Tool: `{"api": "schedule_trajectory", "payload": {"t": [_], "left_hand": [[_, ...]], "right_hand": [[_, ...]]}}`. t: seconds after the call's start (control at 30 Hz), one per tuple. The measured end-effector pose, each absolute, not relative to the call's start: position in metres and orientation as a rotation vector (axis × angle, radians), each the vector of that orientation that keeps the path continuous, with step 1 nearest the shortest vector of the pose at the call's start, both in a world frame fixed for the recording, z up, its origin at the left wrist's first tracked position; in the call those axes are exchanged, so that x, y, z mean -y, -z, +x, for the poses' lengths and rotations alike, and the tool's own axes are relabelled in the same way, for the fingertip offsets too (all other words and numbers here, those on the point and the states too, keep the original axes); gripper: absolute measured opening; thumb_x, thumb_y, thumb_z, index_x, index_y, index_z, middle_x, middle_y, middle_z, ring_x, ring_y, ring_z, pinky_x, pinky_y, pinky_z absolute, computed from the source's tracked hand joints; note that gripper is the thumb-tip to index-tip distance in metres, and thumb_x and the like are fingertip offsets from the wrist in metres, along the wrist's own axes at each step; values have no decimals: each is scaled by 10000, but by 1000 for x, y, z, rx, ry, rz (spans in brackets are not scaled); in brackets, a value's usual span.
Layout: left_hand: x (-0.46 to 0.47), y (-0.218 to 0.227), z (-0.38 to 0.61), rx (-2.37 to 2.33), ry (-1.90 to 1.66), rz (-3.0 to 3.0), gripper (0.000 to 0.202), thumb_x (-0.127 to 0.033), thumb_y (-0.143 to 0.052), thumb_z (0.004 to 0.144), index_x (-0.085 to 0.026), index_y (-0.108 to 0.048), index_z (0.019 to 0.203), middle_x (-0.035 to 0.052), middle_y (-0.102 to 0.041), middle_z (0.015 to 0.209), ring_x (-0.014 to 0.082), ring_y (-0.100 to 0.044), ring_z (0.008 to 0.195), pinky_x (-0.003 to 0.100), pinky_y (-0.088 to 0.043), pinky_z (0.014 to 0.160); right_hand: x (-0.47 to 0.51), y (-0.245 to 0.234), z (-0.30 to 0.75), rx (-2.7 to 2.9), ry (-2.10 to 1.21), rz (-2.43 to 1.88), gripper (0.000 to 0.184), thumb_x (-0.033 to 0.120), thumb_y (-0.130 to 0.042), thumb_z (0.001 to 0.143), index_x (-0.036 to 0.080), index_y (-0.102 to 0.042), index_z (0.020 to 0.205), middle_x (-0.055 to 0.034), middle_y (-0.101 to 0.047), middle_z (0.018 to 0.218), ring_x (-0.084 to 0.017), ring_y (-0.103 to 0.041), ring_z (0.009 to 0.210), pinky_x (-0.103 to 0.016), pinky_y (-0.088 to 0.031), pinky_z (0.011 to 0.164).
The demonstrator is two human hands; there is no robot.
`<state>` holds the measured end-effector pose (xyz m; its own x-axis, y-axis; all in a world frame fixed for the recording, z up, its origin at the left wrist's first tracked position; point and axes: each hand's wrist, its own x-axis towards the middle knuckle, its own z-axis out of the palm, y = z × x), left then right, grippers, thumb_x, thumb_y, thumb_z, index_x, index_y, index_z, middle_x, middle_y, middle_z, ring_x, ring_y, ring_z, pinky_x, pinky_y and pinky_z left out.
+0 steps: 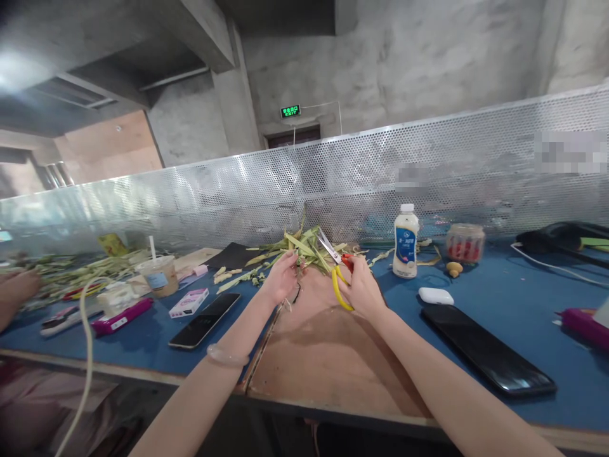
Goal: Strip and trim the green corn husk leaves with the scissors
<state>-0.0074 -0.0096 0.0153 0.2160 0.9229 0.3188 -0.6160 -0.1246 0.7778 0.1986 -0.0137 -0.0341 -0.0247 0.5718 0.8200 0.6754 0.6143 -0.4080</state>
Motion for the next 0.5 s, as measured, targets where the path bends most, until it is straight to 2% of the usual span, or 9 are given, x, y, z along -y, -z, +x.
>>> {"api": "schedule_trajectory", "payload": {"t": [0.13, 0.23, 0.37, 0.5], "left_hand": [[8, -14, -7, -434, -1395, 1020, 221, -170, -731, 644, -144, -628, 838, 15, -655, 751, 94, -593, 609, 249, -487, 686], [6, -12, -7, -462, -1436, 1023, 191, -191, -731, 657, -128, -652, 819, 44, -672, 805, 104, -615, 658, 246, -488, 736], [4, -11, -7, -470, -1465, 1009, 125, -207, -711, 679, -149, -654, 776, 50, -679, 815, 130, -638, 718, 270, -487, 797], [1, -11, -8, -511, -1509, 973, 117, -225, -700, 690, -162, -642, 770, 53, -676, 801, 140, -641, 712, 288, -497, 787]], "right_hand": [[13, 35, 198, 1731, 121, -1061, 406, 384, -526, 775, 165, -419, 1100, -116, -550, 992, -247, -560, 921, -390, -468, 798], [14, 34, 197, 1733, 71, -1141, 371, 370, -529, 773, 176, -446, 1078, -101, -595, 963, -230, -593, 853, -357, -483, 748], [19, 31, 196, 1739, 103, -1234, 343, 384, -545, 765, 198, -488, 1048, -87, -631, 963, -237, -617, 814, -351, -482, 706], [24, 28, 196, 1785, 214, -1274, 343, 405, -545, 767, 202, -493, 1039, -87, -628, 1035, -245, -619, 858, -343, -482, 704]]}}
